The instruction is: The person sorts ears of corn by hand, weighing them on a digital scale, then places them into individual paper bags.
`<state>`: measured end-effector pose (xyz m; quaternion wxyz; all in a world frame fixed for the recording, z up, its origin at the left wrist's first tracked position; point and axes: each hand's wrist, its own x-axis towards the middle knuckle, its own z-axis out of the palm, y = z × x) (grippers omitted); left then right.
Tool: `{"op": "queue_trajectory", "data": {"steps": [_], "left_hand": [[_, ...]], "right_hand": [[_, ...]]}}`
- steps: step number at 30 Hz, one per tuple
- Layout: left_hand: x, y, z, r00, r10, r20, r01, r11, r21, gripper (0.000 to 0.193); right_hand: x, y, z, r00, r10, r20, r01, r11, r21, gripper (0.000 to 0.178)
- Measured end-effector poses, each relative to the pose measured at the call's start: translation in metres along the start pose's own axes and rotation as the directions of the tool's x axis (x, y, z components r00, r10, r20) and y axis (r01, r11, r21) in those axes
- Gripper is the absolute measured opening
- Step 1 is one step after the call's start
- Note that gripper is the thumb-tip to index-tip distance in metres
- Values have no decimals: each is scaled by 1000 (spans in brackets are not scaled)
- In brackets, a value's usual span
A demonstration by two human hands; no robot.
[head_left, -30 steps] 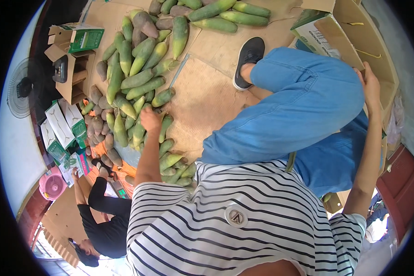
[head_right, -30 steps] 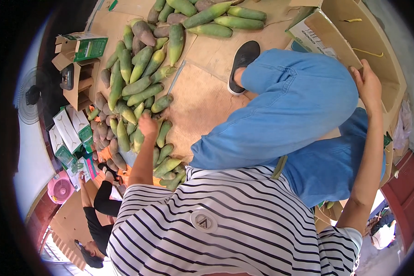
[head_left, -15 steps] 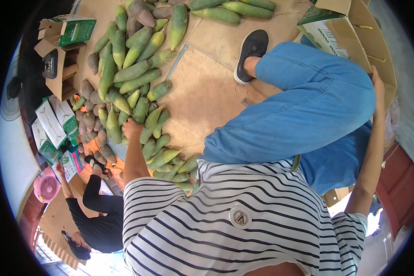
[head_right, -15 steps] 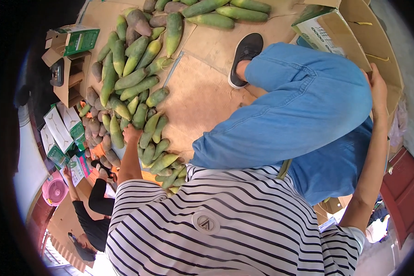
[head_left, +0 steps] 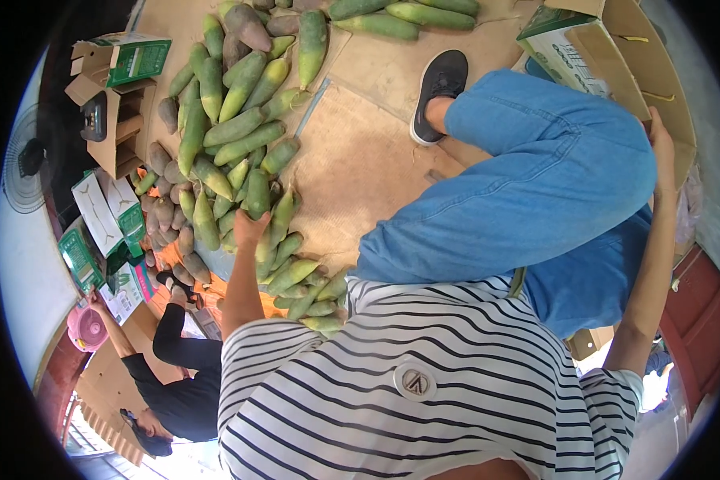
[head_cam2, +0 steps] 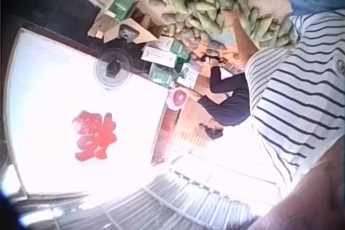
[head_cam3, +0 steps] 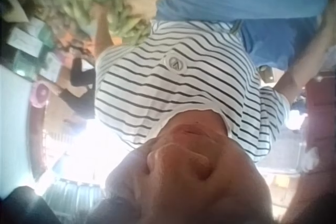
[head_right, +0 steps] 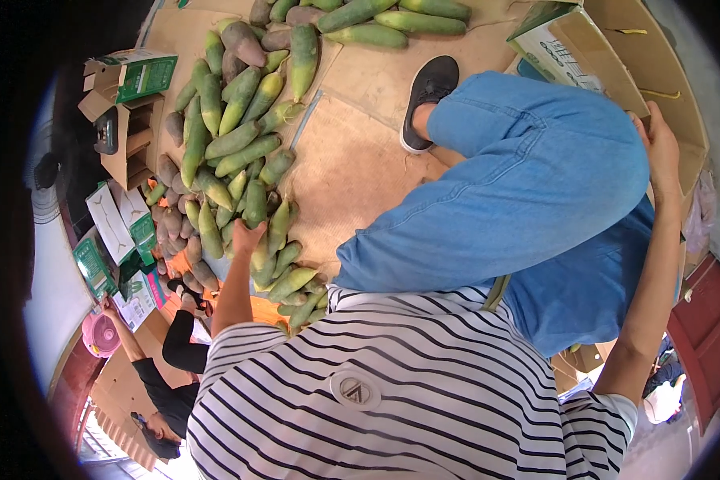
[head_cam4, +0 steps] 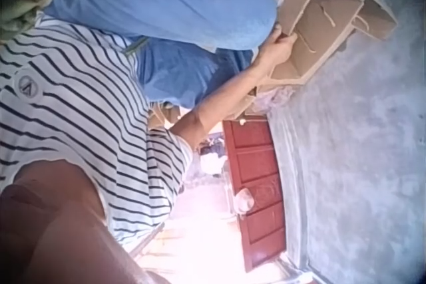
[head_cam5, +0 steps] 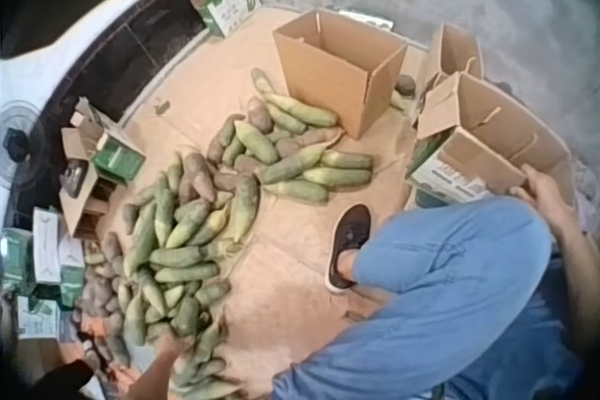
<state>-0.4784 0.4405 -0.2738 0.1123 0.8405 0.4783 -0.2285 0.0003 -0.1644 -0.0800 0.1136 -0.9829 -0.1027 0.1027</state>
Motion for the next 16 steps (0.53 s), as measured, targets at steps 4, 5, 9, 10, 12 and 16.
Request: {"op": "queue_trajectory", "data": {"steps": [4, 5, 9, 10, 12, 16], "left_hand": [[-14, 46, 38, 1000, -13, 5, 13, 729, -684, 54], [-20, 86, 29, 999, 20, 41, 19, 649, -761, 50], [-23, 193, 4, 942, 336, 24, -136, 445, -885, 54], [-25, 206, 0, 942, 335, 25, -134, 444, -886, 54], [-25, 220, -6, 879, 464, -113, -382, 542, -749, 54], [-18, 133, 51, 904, 422, 72, -416, 906, -79, 62]], "right_hand": [[2, 0, 1, 998, -53, -41, 53, 999, 8, 42], [2, 3, -2, 1000, 30, -6, -29, 997, 67, 41], [-6, -14, -4, 1000, -6, 7, 6, 998, 66, 40], [-6, -9, -3, 1000, -7, 7, 6, 998, 63, 40], [-4, 2, 2, 996, -68, -65, 73, 995, 73, 41], [-2, 15, 5, 999, -30, -45, 32, 999, 31, 43]]}}
